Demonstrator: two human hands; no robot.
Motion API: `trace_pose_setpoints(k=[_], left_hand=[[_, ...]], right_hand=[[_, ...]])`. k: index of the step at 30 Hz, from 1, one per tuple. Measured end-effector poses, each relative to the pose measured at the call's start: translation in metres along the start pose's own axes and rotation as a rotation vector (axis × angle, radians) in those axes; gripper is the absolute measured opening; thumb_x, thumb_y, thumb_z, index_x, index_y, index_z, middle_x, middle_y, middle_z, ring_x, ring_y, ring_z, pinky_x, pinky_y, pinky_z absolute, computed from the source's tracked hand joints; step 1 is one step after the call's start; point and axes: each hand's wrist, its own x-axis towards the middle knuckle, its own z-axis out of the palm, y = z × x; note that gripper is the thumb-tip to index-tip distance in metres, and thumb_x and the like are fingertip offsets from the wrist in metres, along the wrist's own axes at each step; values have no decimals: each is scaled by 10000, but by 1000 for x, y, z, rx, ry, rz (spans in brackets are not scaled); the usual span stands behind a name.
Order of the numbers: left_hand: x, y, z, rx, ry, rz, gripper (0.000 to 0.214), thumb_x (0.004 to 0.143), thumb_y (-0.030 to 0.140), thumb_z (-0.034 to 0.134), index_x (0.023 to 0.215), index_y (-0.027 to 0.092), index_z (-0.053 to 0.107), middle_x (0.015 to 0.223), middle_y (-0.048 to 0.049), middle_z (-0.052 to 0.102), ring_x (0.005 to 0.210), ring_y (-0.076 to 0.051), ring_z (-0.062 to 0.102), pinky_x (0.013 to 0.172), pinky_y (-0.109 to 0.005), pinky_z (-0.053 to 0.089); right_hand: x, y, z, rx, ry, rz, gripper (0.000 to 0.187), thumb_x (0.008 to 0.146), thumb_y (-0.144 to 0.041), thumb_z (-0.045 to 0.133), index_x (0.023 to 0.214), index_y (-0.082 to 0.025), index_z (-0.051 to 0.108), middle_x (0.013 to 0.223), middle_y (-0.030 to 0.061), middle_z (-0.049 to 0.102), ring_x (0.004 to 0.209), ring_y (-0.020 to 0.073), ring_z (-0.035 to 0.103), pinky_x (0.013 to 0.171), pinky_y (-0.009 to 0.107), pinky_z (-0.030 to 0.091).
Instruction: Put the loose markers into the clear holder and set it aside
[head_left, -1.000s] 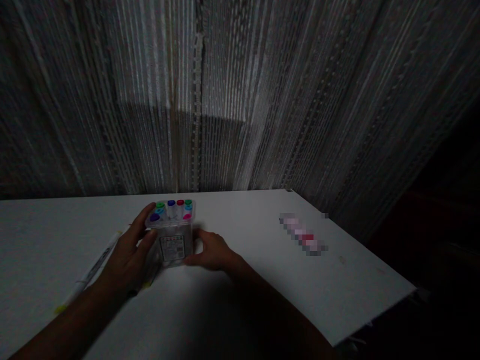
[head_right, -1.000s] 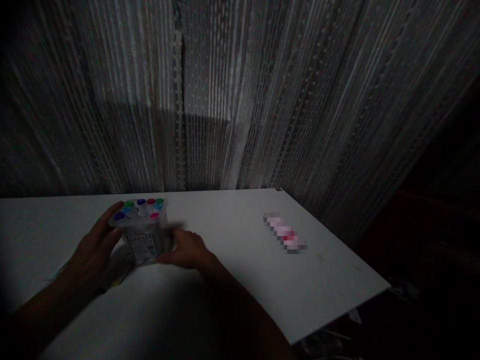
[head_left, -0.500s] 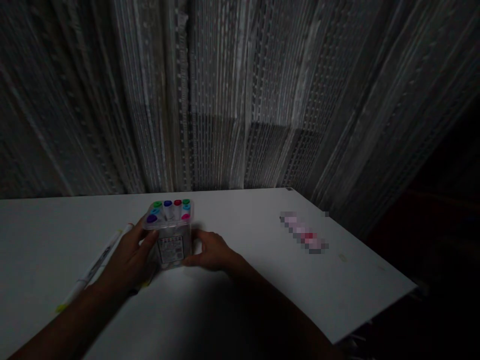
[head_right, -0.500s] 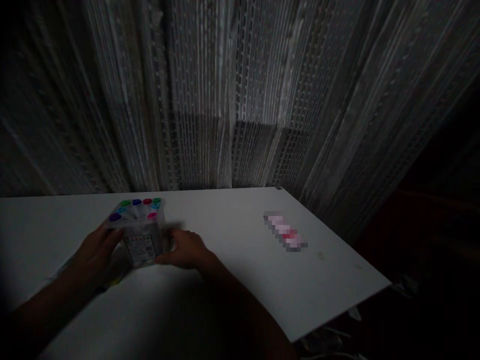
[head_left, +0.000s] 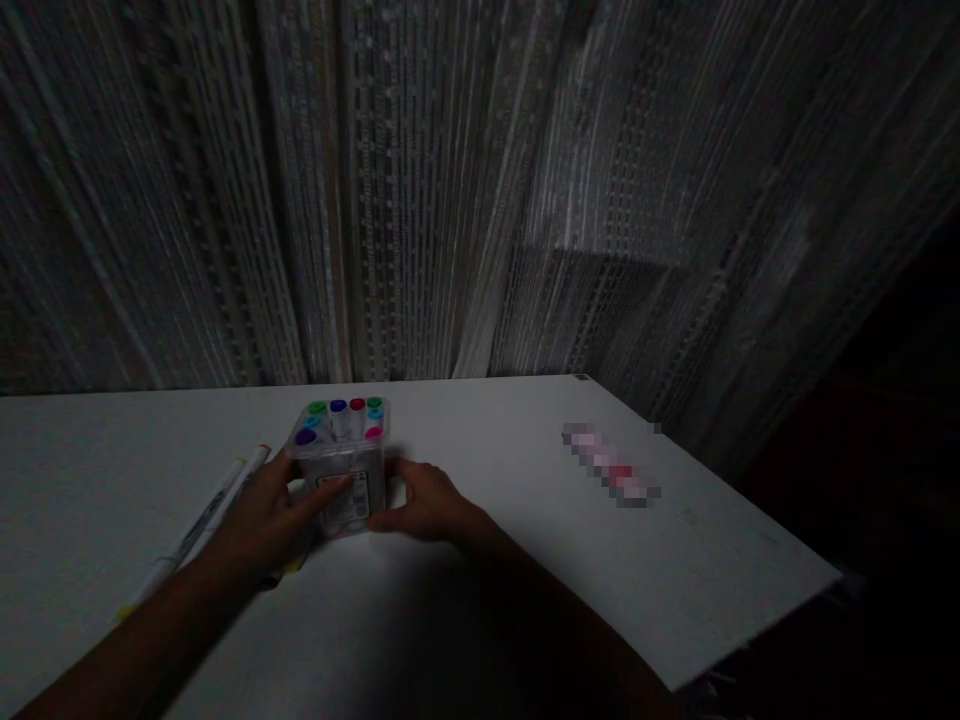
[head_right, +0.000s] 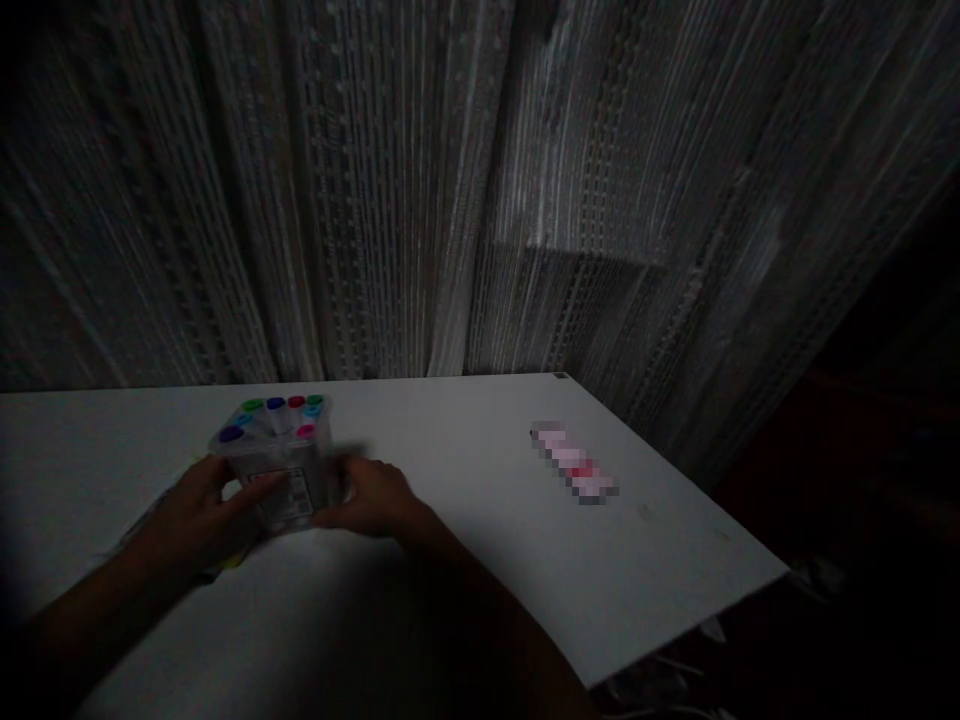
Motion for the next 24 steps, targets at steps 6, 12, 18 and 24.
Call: trace_pose_setpoints(k=[6,12,18,24], left_hand=[[2,-12,2,-35,-81,-69,571,632,535,659,1012,122,549,1041,-136,640,935,-243,619,785,-342,522],[4,-19,0,15,-116,-50,552,674,541,618,1025,119,556,1034,-125,635,900,-224,620,795,-339,504],[1,-12,-3,31,-18,100,461,733,618,435,756,172,548,738,-56,623,701,-204,595,631,-298,501],[0,-5,-7,98,12,150,437,723,614,424,602,196,469,575,-16,502,551,-160,487,583,-286,478]], right_hand=[[1,0,2,-21,3,11,640,580,-428,753,1159,-232,562,1086,45,641,942,244,602,761,324,456],[-1,-4,-1,-48,-12,28,641,584,-423,753,1164,-234,558,1047,39,649,902,231,611,725,302,461],[-1,-4,-1,-38,-9,6,655,584,-431,755,1174,-229,553,1065,40,642,923,233,606,744,309,465],[0,-4,-1,-34,-14,8,658,587,-430,757,1182,-241,552,1080,36,639,928,232,605,747,308,463]])
